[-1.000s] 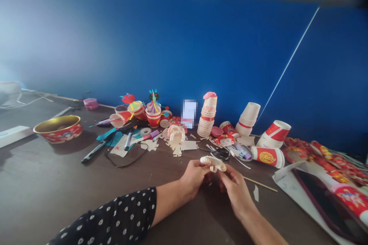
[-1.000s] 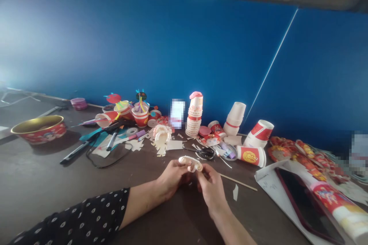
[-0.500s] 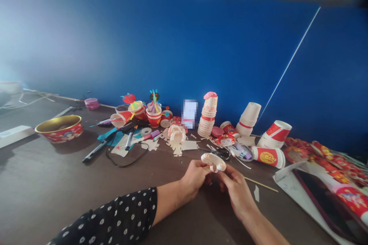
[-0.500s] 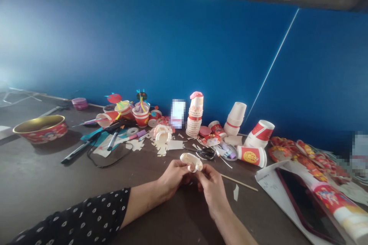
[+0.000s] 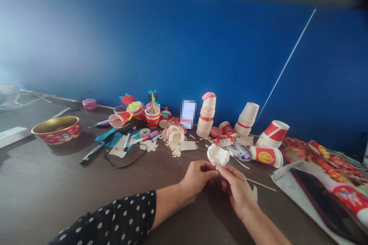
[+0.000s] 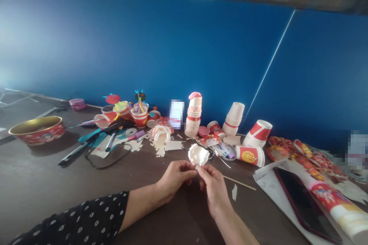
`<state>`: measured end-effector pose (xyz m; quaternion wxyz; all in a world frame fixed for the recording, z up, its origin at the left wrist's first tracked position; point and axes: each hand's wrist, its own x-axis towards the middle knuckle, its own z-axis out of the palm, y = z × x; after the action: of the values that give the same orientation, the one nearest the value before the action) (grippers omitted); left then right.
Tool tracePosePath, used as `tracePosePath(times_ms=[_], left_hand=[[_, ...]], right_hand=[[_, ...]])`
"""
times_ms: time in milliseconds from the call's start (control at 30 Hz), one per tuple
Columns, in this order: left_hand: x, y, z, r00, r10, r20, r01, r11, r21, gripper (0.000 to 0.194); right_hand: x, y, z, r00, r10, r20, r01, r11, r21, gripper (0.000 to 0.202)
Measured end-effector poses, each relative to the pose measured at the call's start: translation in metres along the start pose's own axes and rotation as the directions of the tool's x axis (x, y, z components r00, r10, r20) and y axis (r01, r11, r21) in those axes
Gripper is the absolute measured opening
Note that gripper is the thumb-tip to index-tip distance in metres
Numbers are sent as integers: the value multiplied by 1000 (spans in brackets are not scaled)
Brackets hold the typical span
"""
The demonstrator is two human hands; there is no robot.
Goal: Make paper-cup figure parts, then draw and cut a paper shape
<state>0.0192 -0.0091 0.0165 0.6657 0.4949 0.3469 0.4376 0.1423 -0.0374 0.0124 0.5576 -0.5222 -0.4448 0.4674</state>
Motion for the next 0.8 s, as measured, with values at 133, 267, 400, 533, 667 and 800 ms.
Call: tracePosePath(times_ms=[133,267,400,533,667,800], left_hand=[[1,-2,0,999,-3,-39,3,1000,-10,27],[0,-2,0,998,7,-66,-8,1000,-19,26],[-1,-2,0,997,5,-73,-10,998,-63,27],[-1,-2,-1,995,-8,-95,3,998,-57,30],[-1,-1,-1,994,-2,-106,-1,999,-35,29],[-1,0,-1,993,1,-121,-3,1000,-18,27]], right_hand=[[-2,1,-1,1000,-16,7,16,999,-36,21],[-2,2,-1,999,-45,6,46,995,-93,23],[-2,1,-1,998,-62,4,62,988,-141,24],[-3,-2,0,996,-94,7,94,970,-222,29],[-4,-4,1,989,-146,12,142,938,-315,31],[-5,-5,1,983,-181,42,183,905,-384,30]])
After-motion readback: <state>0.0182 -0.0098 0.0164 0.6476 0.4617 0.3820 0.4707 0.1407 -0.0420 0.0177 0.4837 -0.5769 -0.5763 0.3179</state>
